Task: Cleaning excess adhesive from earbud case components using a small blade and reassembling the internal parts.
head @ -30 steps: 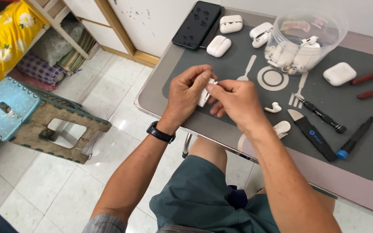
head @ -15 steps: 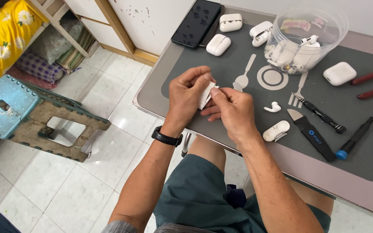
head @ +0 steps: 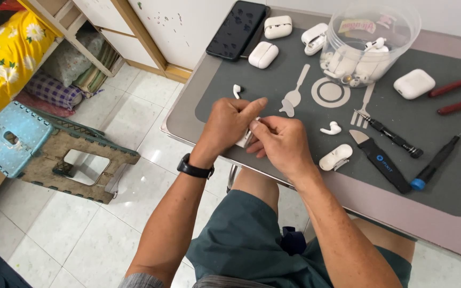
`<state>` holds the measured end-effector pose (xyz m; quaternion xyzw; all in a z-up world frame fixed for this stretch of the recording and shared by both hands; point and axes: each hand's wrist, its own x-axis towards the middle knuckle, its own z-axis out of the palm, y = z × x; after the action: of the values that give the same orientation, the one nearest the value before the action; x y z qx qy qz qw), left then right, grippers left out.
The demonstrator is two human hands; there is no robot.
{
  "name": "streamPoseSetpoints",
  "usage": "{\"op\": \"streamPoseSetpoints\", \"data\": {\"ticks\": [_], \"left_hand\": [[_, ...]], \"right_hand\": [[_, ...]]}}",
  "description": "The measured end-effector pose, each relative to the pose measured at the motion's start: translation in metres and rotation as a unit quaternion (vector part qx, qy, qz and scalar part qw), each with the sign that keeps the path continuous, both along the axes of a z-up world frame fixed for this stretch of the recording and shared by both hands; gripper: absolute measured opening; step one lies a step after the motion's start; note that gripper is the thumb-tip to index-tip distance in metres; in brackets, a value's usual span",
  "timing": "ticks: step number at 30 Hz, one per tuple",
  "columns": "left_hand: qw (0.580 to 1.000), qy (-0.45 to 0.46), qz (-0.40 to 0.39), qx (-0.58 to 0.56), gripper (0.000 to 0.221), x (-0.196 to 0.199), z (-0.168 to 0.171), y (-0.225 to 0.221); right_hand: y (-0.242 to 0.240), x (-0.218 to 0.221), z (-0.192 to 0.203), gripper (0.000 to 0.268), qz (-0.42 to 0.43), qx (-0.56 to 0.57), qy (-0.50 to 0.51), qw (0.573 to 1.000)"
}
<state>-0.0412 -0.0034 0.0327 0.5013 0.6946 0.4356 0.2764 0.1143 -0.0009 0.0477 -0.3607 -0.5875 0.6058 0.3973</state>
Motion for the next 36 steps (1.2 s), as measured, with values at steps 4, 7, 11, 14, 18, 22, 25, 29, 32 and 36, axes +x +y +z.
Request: {"op": "streamPoseSetpoints", "data": {"ticks": [4, 7, 11, 14, 18, 22, 25, 29, 32, 36], "left_hand": [[0.999, -0.023, 0.021, -0.035, 0.032, -0.002, 0.005, 0.007], [0.998, -0.048, 0.018, -0.043, 0.029, 0.004, 0.014, 0.009], [0.996, -0.027, 0.081, 0.007, 0.037, 0.004, -0.003, 0.023], [0.997, -0.027, 0.074, -0.014, 0.034, 0.004, -0.001, 0.021], [0.988, -0.155, -0.017, 0.016, 0.030, 0.010, 0.045, -0.005], [0.957, -0.285, 0.005, 0.046, 0.021, 0.003, 0.029, -0.001], [0.897, -0.435, 0.034, 0.070, 0.030, -0.016, 0.030, -0.002], [0.841, -0.538, -0.011, 0.063, 0.044, -0.017, 0.018, -0.004], [0.793, -0.600, -0.074, 0.073, 0.043, -0.015, 0.007, -0.005], [0.684, -0.704, -0.161, 0.099, 0.046, -0.016, -0.022, -0.008]], "right_hand": [[0.001, -0.004, -0.003, 0.029, 0.011, -0.010, 0.012, 1.000], [0.001, -0.006, 0.001, 0.029, -0.019, -0.013, -0.010, 1.000], [0.004, -0.009, 0.002, 0.025, -0.066, -0.005, -0.042, 0.997], [0.000, -0.008, 0.005, 0.028, -0.080, -0.042, -0.030, 0.995], [0.008, -0.005, 0.040, 0.038, -0.066, -0.159, -0.042, 0.984], [0.025, 0.015, 0.054, 0.047, -0.012, -0.155, -0.077, 0.985], [0.044, 0.039, 0.061, 0.032, -0.098, 0.001, -0.166, 0.981], [0.053, 0.044, 0.065, 0.026, -0.042, 0.198, -0.443, 0.874], [0.059, 0.032, 0.071, 0.034, -0.007, 0.217, -0.501, 0.838], [0.103, -0.001, 0.032, 0.050, -0.008, 0.180, -0.591, 0.787]]}}
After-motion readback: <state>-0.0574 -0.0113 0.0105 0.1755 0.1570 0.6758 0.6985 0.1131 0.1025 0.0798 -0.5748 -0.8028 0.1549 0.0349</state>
